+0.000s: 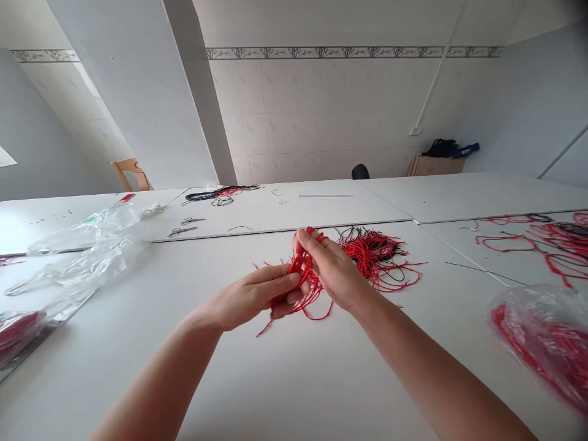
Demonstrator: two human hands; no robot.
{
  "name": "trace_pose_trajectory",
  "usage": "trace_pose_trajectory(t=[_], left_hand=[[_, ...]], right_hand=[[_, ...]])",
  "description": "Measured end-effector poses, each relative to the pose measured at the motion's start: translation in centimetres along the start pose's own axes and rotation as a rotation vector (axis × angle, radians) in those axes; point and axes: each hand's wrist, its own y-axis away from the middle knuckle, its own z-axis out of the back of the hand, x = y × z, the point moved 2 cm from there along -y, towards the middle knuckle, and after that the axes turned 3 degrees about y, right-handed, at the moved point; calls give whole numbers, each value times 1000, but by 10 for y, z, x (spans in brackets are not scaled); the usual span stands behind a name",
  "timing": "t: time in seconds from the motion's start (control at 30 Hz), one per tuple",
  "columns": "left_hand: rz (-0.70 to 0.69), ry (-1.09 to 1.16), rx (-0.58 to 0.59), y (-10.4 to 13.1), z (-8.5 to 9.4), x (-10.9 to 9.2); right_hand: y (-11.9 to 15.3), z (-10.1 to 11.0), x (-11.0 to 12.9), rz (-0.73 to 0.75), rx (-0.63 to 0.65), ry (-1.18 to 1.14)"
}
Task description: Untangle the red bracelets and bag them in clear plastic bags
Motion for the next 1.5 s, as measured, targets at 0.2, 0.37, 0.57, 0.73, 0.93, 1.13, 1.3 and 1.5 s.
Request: trace_pose_trajectory(t=[0.2, 0.37, 0.57, 0.73, 0.93, 1.13, 1.3, 1.5], left_hand=[[-9, 70, 65, -6, -5, 1], [-36, -105, -88, -9, -2, -2], [-97, -22, -36, 0, 3, -7], [-446, 495, -171, 34, 31, -41], [-768, 727, -550, 69, 61, -66], [-684, 807, -682, 57, 53, -59], [-633, 784, -690, 50, 47, -60], [-643, 745, -642, 49, 49, -60]], right_hand=[[2, -1, 3, 53, 76, 160], [-2, 0, 6, 150, 111, 197], [-8, 0, -3, 72, 159, -137], [-7, 23, 13, -46, 313, -250], [-1, 63, 35, 182, -71, 350], [-1, 92, 22, -193, -103, 1389], [-9, 98, -1, -387, 120, 1399], [-17, 51, -36, -438, 341, 1409]])
